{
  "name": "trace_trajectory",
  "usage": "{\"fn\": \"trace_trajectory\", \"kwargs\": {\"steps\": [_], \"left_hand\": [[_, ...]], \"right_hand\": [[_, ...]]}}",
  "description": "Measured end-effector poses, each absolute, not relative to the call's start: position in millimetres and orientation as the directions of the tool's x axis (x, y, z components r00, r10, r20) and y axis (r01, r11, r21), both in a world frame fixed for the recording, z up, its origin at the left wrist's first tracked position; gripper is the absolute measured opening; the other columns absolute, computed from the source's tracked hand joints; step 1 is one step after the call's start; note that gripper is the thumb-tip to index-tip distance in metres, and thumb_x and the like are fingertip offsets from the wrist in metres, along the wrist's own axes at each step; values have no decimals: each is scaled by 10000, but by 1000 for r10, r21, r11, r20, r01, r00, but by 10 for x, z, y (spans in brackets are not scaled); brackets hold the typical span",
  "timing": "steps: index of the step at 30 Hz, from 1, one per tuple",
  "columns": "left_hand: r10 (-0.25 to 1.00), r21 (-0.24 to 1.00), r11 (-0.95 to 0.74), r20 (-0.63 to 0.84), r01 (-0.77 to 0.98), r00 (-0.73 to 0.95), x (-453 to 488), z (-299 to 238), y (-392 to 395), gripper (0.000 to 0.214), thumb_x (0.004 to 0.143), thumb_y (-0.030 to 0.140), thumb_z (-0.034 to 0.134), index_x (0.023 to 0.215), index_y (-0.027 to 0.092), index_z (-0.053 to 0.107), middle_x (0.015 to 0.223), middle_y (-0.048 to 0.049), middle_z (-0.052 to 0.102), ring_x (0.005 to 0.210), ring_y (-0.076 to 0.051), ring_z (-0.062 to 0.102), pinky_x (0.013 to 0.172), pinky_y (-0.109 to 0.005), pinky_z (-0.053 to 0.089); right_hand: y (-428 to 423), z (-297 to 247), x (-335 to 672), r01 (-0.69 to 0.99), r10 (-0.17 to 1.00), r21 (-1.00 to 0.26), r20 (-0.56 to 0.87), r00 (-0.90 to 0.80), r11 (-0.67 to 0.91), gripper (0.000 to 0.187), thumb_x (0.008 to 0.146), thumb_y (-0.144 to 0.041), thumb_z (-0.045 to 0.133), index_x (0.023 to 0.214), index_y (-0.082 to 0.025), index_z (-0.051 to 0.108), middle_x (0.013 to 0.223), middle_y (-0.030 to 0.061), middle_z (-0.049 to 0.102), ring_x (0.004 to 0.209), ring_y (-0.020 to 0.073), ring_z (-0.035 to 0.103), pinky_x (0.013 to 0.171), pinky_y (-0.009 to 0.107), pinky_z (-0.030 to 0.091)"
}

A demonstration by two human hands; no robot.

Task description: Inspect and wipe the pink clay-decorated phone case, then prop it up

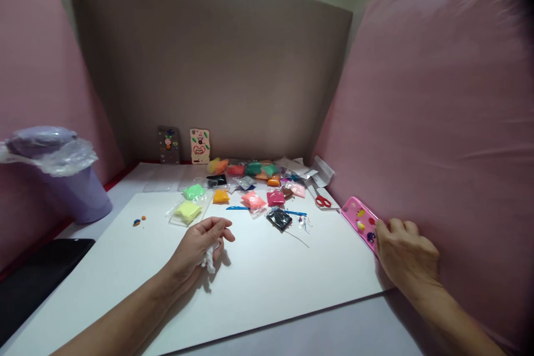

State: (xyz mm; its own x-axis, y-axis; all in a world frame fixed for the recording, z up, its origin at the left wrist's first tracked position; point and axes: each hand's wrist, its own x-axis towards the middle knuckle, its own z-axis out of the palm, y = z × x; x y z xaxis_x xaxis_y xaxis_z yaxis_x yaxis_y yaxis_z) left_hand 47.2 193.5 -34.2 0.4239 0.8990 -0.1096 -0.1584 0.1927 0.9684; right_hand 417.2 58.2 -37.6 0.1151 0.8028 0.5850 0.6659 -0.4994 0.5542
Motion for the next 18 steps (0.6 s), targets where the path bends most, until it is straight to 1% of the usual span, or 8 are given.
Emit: {"fn": "trace_trajectory", "kwargs": {"steps": [5,9,13,16,18], "left_hand": [[896,965,203,-115,-165,430,460,-360,1928,277,817,399,608,932,148,579,764,-16,621,422,-38,408,359,-152,314],[894,969,193,-107,-157,435,458,-375,1938,287,821,409,600,939,149,580,768,-20,626,425,-38,411,368,-157,332],[892,971,191,-110,-145,438,454,-386,1943,303,817,425,599,946,151,579,773,-21,625,423,-42,407,355,-161,327],[893,970,193,-111,-148,435,454,-392,1943,305,809,423,609,944,151,576,771,-22,625,414,-43,403,348,-165,325],[893,968,199,-115,-153,434,458,-390,1942,297,808,417,612,937,152,575,768,-19,624,403,-38,396,353,-170,335]], "right_hand": [[618,-317,4133,667,800,558,592,97,-494,122,808,-95,508,740,-156,589,674,92,542,688,251,482,543,301,187],[631,-255,4045,727,804,507,586,103,-463,93,832,-164,525,797,-160,611,747,97,591,733,251,500,577,312,246],[701,-256,3935,840,811,371,571,130,-395,152,865,-210,500,794,-173,630,831,83,636,764,225,531,608,305,311],[800,-300,3841,937,870,207,468,156,-280,164,874,-245,490,868,-208,650,904,54,653,813,210,561,628,290,354],[870,-329,3770,964,899,114,401,175,-239,184,882,-264,477,901,-234,658,950,38,656,831,200,577,618,279,365]]}}
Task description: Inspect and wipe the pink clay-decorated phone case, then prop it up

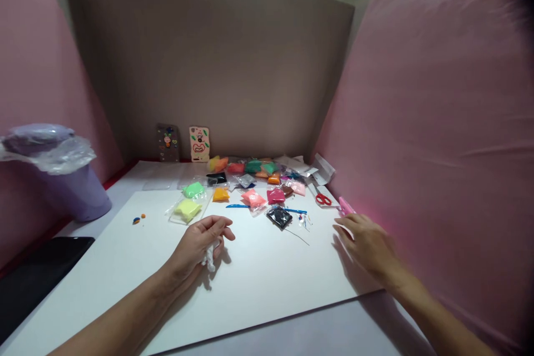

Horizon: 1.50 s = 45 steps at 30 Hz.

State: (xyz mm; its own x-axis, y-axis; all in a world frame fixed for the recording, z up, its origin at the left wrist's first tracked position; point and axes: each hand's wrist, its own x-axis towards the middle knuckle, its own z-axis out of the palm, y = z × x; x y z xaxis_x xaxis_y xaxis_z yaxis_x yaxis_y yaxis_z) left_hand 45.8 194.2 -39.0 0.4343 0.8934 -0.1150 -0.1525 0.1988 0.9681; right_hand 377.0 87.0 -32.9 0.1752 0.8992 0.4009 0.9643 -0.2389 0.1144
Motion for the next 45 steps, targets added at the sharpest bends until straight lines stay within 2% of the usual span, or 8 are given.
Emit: {"fn": "trace_trajectory", "kwargs": {"steps": [5,8,11,19,29,32,37,45], "left_hand": [[890,968,207,-125,-145,438,466,-360,1936,289,813,411,608,931,149,581,769,-21,622,413,-40,406,348,-162,324],[891,969,205,-125,-140,437,463,-350,1933,278,817,404,604,926,149,587,769,-20,620,427,-40,412,359,-156,333],[889,971,199,-121,-134,443,453,-360,1934,278,816,403,608,923,146,593,772,-23,621,440,-41,415,358,-148,322],[879,969,202,-116,-140,462,450,-385,1942,255,806,396,620,887,156,598,775,-20,631,398,-25,402,346,-149,319],[883,970,200,-119,-136,453,456,-365,1941,258,802,391,627,899,153,605,777,-25,635,402,-28,415,344,-147,330],[887,971,196,-116,-138,447,459,-350,1928,246,803,378,628,892,150,607,773,-24,635,391,-25,410,335,-145,320],[886,968,214,-135,-133,444,465,-314,1903,228,794,364,636,868,149,613,741,-14,625,373,-31,406,322,-158,327],[888,966,219,-140,-134,438,469,-304,1900,231,791,362,641,864,145,614,734,-13,623,379,-37,427,330,-162,325]], "right_hand": [[988,-342,3663,959,906,87,359,222,-270,194,871,-260,485,958,-242,658,1000,38,649,854,200,588,617,280,373],[1009,-340,3742,922,865,69,380,328,-380,240,885,-262,451,1035,-198,627,1050,84,634,895,238,585,608,301,372],[982,-375,3887,877,823,45,370,430,-479,288,905,-281,400,1022,-148,626,957,126,654,877,272,594,599,325,374],[766,-519,3992,862,820,-33,293,492,-506,335,852,-486,457,980,-215,608,982,64,654,881,247,612,584,302,378],[681,-475,3946,861,814,-65,295,500,-505,191,847,-282,433,826,-227,615,758,22,675,651,200,611,540,270,311],[635,-499,3950,893,820,32,413,397,-448,200,855,-282,442,752,-201,592,680,18,631,547,166,552,495,264,255],[611,-522,3990,873,866,382,493,85,-303,235,845,-140,428,669,-164,581,617,41,577,486,142,482,473,285,175],[635,-540,4112,861,944,455,322,78,-227,276,757,53,442,621,-139,586,660,83,595,561,175,535,469,292,182]]}}
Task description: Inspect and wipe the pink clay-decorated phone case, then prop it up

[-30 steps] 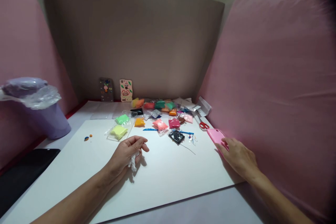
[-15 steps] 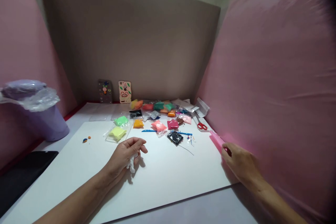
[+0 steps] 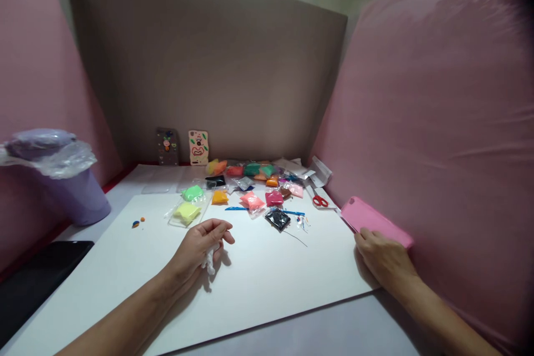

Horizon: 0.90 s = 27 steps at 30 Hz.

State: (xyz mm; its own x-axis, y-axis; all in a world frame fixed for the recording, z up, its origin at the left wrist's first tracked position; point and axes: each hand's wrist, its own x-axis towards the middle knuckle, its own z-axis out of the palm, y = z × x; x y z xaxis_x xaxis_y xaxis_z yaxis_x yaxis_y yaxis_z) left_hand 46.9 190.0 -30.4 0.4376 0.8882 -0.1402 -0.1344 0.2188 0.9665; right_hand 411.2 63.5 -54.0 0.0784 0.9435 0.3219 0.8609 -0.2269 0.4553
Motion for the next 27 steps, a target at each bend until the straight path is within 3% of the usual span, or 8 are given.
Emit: {"fn": "trace_trajectory", "kwargs": {"steps": [5,10,16,18,21,24,25,27], "left_hand": [[885,968,212,-131,-136,447,459,-309,1896,228,801,366,633,873,150,615,746,-8,625,396,-33,444,339,-157,324],[887,968,213,-135,-131,442,462,-320,1898,229,801,371,630,879,156,614,728,0,626,380,-33,442,341,-163,336],[883,971,201,-122,-130,453,457,-349,1906,237,784,383,642,850,158,605,743,-14,631,407,-53,473,337,-165,329],[882,972,197,-118,-128,456,453,-361,1912,230,786,378,638,834,156,601,742,-15,632,393,-45,447,336,-163,325],[885,975,182,-108,-125,452,457,-372,1919,218,794,360,624,859,153,599,743,-19,635,387,-40,427,346,-160,332],[890,983,160,-105,-90,444,479,-365,1905,183,783,301,614,882,148,592,734,-28,638,404,-57,454,339,-153,316],[891,986,152,-105,-72,441,489,-359,1895,171,776,283,610,875,146,589,722,-27,636,401,-60,455,332,-152,309],[892,989,144,-114,-35,438,510,-347,1875,148,763,259,597,857,145,583,699,-21,629,392,-63,455,322,-154,311]], "right_hand": [[651,-588,4195,872,949,429,295,110,-235,281,773,30,432,602,-125,591,618,86,589,504,177,522,472,300,154],[684,-586,4225,895,954,402,289,74,-192,255,774,8,437,665,-136,616,706,86,628,620,190,564,493,291,201],[666,-557,4106,918,928,334,364,84,-214,230,855,-187,448,743,-171,648,665,55,612,561,175,533,495,282,247],[678,-509,3971,961,910,198,403,99,-192,218,849,-225,461,814,-185,673,682,55,629,568,183,545,497,282,278],[712,-348,3652,970,900,-244,418,120,-16,220,867,-274,473,899,-210,681,784,55,670,664,187,585,579,290,398],[692,-65,3257,684,944,-721,289,159,106,275,877,-396,496,916,-200,686,750,55,643,679,186,575,560,279,455],[659,40,3134,580,951,-802,273,147,141,289,876,-414,501,935,-200,685,726,54,625,650,180,563,515,270,451],[546,219,2938,424,911,-844,403,92,330,282,895,-411,464,926,-239,686,781,72,625,706,197,576,531,286,481]]}}
